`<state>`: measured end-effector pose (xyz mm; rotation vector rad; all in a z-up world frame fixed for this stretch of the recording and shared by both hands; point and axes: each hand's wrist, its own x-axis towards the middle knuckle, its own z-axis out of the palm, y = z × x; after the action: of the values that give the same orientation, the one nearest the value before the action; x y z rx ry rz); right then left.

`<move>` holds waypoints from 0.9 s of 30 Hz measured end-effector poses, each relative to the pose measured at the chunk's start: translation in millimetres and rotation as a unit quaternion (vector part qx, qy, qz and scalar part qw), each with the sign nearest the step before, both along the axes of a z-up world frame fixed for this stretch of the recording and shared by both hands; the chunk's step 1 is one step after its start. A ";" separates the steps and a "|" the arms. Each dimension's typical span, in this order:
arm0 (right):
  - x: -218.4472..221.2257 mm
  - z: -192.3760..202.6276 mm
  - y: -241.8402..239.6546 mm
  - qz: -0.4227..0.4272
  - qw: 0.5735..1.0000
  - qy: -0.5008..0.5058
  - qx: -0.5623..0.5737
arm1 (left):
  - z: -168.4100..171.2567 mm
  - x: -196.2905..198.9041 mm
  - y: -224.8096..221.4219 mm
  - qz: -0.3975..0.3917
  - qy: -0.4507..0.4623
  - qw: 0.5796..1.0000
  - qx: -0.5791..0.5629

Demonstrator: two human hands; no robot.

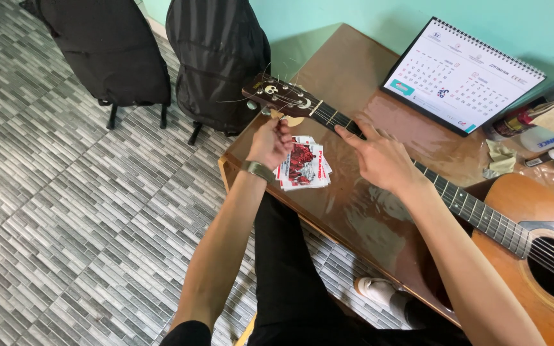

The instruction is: Installing a new string on an acoustic guitar by threading it through the tuning peg and winding it to tension.

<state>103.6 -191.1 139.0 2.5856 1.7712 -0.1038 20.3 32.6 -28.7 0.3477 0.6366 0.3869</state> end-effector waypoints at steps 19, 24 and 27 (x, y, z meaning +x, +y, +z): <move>22.6 -34.7 38.1 -0.003 0.994 0.076 0.076 | 4.8 5.5 -9.5 0.110 0.224 0.886 0.390; 32.6 -47.4 58.2 0.013 0.970 0.140 0.200 | 12.5 5.9 -14.5 0.118 0.240 0.885 0.381; 37.1 -53.1 63.1 0.022 0.963 0.130 0.236 | 18.5 5.4 -16.3 0.126 0.240 0.884 0.381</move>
<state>140.7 -128.0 85.9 2.9645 2.1746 -0.0235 25.7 16.3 -10.3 1.1466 1.0077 0.8169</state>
